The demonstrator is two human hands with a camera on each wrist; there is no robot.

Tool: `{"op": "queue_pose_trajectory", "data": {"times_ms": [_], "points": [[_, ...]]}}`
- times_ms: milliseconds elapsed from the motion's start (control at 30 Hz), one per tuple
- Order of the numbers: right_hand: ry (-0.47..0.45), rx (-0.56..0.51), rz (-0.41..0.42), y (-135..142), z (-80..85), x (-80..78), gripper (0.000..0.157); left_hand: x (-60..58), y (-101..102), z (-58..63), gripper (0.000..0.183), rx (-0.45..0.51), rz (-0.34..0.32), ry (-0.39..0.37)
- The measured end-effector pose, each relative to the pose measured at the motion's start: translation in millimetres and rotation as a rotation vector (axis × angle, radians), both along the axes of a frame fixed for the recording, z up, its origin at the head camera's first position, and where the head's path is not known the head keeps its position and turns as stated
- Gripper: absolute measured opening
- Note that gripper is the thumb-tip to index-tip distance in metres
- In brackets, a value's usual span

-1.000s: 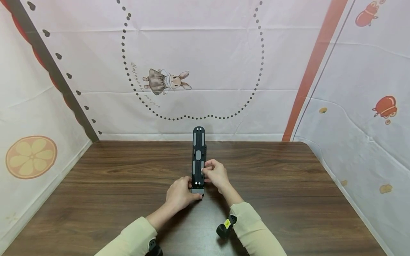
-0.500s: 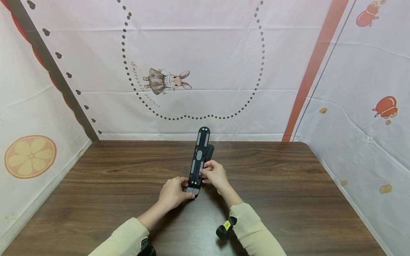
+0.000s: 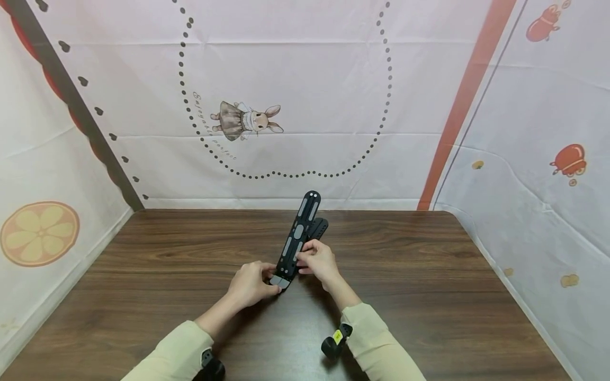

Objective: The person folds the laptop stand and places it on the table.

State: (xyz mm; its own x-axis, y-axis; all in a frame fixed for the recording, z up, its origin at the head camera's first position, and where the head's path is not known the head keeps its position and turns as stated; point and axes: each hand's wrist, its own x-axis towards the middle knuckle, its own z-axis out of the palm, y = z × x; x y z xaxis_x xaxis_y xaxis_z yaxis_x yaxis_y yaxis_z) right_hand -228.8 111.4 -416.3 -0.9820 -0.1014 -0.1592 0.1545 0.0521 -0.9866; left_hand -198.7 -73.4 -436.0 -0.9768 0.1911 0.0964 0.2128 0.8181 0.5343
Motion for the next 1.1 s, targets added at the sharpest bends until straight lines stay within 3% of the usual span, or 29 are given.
{"op": "queue_pose_trajectory", "data": {"times_ms": [200,500,700,1100], "points": [[0.000,0.010,0.004,-1.5,10.1,7.1,0.022,0.5,-1.6,0.3,0.039,0.001,0.020,0.016],[-0.003,-0.025,-0.036,-1.1,-12.4,-5.4,0.017,2.5,0.9,-1.7,0.046,-0.009,0.040,0.020],[0.016,-0.014,-0.051,-2.1,-13.7,-5.3,0.013,1.4,3.9,-1.5,0.054,-0.039,0.056,0.029],[0.021,0.004,-0.028,-5.4,-12.4,-2.8,0.013,0.8,-1.3,0.5,0.048,-0.048,0.072,0.030]]}}
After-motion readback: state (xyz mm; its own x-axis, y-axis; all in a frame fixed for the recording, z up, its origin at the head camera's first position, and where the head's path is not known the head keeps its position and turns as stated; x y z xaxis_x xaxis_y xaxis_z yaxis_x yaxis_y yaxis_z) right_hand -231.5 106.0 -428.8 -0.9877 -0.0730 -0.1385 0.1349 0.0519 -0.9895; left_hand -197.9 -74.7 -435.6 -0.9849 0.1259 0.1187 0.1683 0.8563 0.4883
